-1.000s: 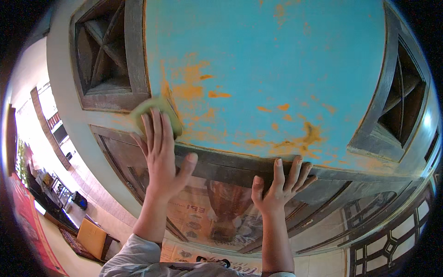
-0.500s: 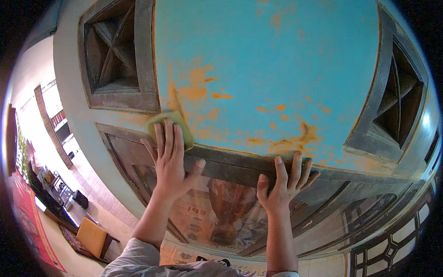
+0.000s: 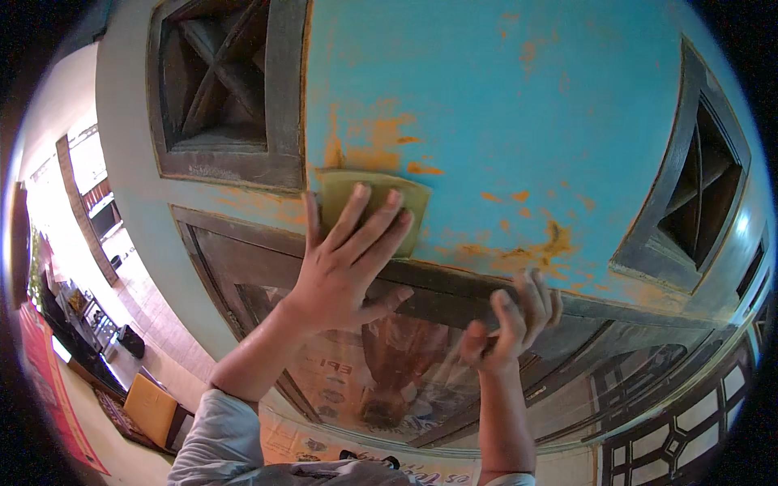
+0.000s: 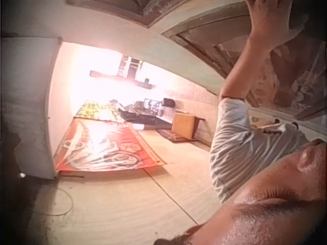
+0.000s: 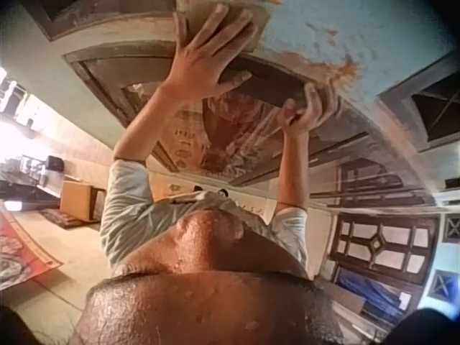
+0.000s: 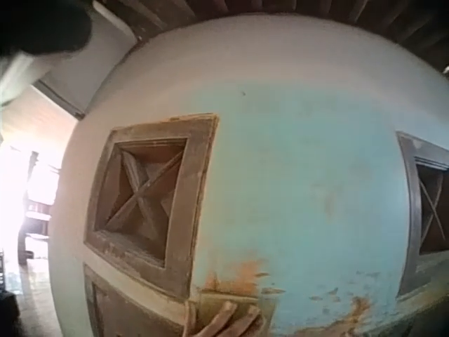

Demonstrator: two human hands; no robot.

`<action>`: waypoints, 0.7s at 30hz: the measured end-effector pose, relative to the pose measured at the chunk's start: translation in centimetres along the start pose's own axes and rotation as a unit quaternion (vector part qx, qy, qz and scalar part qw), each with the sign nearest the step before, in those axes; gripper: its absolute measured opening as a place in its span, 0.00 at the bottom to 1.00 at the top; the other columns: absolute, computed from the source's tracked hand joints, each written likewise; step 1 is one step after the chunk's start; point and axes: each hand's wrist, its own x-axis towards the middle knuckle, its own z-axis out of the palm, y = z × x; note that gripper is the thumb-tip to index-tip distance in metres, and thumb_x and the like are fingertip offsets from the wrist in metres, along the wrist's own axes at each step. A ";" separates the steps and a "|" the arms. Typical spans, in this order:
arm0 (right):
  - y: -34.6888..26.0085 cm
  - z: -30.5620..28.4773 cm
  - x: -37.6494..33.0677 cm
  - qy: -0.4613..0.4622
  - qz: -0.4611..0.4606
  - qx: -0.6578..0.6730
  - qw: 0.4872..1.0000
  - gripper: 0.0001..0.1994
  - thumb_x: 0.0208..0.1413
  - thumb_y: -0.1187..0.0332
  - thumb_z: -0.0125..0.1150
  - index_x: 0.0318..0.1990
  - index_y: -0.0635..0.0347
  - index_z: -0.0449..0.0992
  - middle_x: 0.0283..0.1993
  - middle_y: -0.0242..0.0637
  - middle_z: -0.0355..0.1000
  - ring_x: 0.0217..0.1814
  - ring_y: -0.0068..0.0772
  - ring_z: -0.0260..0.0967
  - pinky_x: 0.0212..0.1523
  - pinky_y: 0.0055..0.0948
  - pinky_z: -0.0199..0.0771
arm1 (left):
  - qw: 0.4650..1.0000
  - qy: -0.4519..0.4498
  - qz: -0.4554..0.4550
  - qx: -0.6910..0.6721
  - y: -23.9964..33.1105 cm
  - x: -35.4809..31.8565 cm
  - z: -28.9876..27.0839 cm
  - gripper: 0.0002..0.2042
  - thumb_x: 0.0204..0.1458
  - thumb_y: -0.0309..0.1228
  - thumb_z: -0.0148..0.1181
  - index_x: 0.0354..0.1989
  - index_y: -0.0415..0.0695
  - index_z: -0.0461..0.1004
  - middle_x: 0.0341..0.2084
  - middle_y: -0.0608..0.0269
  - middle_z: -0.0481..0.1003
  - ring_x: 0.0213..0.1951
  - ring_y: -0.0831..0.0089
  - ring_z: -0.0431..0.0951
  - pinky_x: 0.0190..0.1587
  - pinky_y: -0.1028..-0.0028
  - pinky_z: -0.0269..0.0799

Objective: The recorder uses a piece of sandpaper to sand a painted wall surface located above a glass-fronted cabinet.

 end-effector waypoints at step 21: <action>-8.5 6.8 18.2 -0.153 -0.245 -0.104 0.952 0.26 0.58 0.49 0.58 0.65 0.37 0.71 0.74 0.30 0.59 0.75 0.44 0.55 0.73 0.55 0.54 | 0.983 0.151 -0.068 0.079 -9.9 -8.7 2.0 0.30 0.49 0.49 0.63 0.63 0.61 0.73 0.71 0.56 0.60 0.73 0.46 0.53 0.72 0.38 0.33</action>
